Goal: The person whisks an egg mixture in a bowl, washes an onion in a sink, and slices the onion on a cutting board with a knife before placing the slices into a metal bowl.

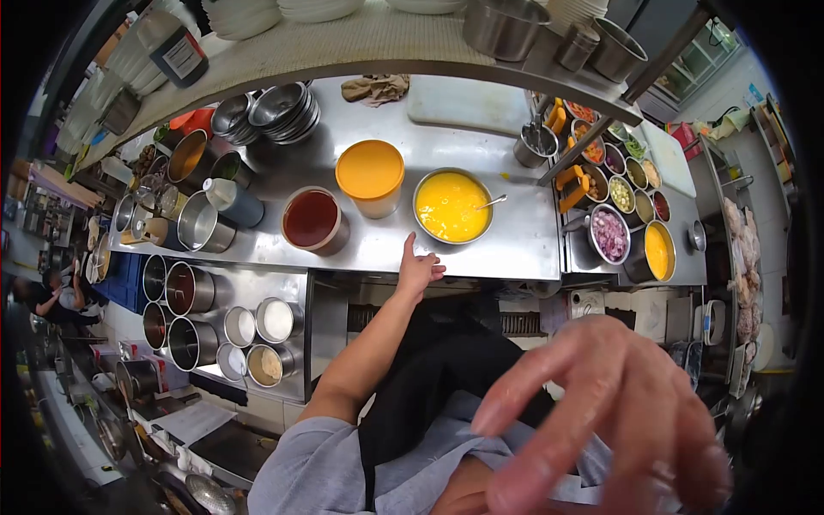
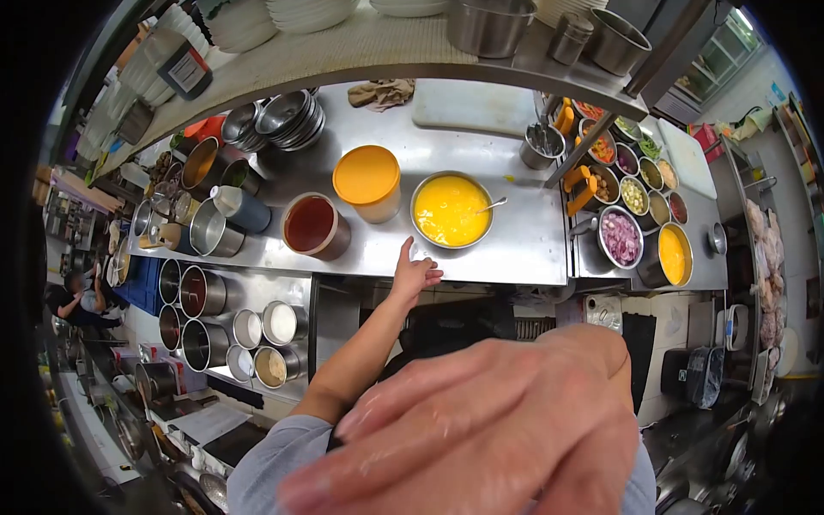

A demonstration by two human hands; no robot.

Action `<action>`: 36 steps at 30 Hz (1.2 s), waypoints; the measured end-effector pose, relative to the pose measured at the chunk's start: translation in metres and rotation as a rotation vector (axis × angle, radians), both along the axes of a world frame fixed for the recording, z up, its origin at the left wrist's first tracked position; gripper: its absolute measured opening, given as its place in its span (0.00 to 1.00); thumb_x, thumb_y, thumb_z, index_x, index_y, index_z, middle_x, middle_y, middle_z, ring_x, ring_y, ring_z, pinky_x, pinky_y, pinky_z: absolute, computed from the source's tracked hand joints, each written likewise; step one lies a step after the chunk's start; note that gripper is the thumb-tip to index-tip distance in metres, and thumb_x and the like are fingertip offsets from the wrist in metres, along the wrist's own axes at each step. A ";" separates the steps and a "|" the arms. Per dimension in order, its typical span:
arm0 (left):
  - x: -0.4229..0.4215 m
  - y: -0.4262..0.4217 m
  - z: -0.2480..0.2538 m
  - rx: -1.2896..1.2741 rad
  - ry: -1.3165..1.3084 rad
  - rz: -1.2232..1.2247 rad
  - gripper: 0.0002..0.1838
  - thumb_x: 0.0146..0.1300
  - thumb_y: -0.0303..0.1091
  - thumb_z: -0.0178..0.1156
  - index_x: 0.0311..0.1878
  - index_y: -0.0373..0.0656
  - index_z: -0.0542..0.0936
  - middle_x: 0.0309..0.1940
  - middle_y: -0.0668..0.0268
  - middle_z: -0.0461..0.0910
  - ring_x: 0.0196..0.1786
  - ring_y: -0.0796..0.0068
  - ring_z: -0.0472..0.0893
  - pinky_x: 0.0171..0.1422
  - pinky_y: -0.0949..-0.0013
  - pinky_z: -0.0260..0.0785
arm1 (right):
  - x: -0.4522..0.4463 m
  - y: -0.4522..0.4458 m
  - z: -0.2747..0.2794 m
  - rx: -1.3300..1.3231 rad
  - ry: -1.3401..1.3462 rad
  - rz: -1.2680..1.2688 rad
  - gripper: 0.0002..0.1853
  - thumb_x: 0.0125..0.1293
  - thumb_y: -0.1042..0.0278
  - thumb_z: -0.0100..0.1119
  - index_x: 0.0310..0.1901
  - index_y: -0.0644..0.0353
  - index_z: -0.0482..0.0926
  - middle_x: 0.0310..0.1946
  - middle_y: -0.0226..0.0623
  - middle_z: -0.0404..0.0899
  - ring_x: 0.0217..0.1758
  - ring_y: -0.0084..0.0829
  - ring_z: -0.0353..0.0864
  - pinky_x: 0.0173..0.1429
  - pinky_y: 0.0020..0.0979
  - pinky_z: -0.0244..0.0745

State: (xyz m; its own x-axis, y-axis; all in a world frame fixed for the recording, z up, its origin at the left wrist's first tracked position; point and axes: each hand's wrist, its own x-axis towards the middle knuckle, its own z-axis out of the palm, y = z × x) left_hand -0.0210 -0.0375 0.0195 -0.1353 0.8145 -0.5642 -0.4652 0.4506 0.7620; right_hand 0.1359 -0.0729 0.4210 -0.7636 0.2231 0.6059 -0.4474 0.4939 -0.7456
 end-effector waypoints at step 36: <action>-0.003 0.044 0.016 -0.038 0.158 0.036 0.13 0.72 0.31 0.55 0.51 0.43 0.62 0.39 0.54 0.78 0.36 0.64 0.85 0.33 0.66 0.79 | 0.067 0.197 -0.338 0.475 -1.163 -1.130 0.18 0.69 0.59 0.59 0.58 0.53 0.77 0.56 0.45 0.81 0.58 0.47 0.80 0.57 0.45 0.77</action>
